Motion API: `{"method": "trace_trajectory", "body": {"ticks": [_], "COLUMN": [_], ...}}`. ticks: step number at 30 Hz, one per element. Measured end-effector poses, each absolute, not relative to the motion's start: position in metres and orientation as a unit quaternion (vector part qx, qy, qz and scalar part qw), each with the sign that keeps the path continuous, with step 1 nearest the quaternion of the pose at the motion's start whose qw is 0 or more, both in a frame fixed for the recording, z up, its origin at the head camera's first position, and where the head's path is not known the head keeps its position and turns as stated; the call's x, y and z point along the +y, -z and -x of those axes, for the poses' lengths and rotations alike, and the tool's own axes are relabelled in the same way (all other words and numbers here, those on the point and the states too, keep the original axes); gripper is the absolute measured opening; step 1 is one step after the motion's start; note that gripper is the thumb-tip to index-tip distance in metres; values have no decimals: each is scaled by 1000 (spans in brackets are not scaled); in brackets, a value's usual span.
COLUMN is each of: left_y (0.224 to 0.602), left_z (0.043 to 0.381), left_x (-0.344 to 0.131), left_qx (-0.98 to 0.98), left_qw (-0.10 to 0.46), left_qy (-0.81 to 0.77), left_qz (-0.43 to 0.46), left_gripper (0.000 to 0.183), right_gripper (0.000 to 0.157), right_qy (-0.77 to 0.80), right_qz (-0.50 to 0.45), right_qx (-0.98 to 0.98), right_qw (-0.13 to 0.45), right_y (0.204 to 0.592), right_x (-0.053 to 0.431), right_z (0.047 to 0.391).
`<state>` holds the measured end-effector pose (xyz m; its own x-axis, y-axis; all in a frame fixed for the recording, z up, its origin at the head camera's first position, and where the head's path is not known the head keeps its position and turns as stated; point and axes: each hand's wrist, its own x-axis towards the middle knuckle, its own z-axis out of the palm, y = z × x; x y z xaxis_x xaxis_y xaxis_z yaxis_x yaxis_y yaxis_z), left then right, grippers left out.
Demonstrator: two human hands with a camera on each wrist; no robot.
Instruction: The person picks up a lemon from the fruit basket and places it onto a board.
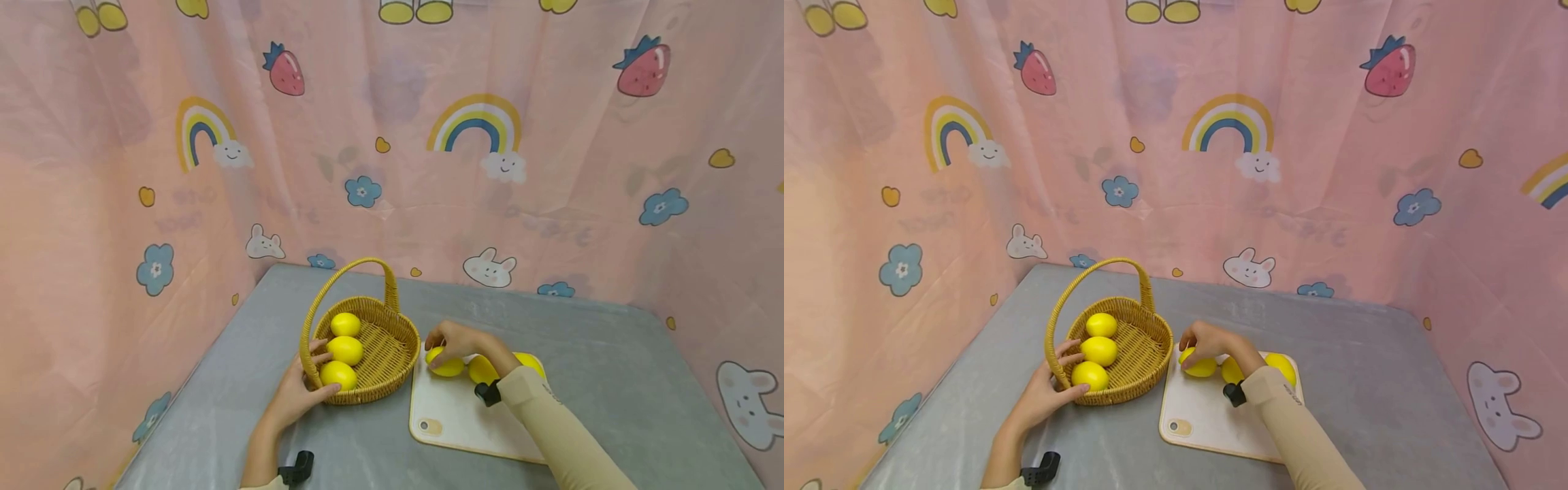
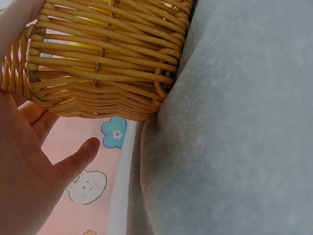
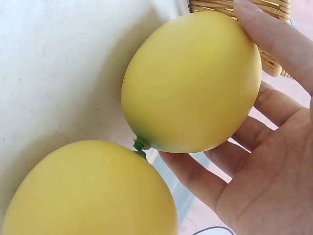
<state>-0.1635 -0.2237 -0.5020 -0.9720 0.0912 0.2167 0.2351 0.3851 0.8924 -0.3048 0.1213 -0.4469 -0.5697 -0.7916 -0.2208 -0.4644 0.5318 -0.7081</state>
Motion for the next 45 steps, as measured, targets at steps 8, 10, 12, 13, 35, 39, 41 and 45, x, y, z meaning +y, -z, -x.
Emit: {"method": "trace_trajectory", "body": {"ticks": [8,10,12,13,35,39,41,45], "left_y": [499,498,498,498,501,501,501,500], "left_z": [164,163,163,163,163,163,163,164], "left_x": [-224,-224,-225,-225,-226,-226,-226,-226], "left_qx": [-831,-835,-840,-842,-866,-865,-864,-863], "left_qw": [59,62,68,71,100,103,103,98], "left_qy": [543,537,528,524,479,480,481,486], "left_qz": [106,108,110,111,106,105,104,100], "left_gripper": [90,90,88,85,66,65,65,65], "right_gripper": [38,38,38,38,46,47,46,41], "right_qy": [298,298,298,297,318,326,322,318], "right_qz": [379,376,373,373,359,348,358,390], "right_qx": [833,835,835,836,840,843,844,840], "right_qw": [271,272,273,273,253,250,235,201], "right_y": [447,448,448,448,438,431,425,409], "right_x": [123,122,122,122,126,125,124,118], "right_z": [305,304,304,303,306,307,308,308]}}
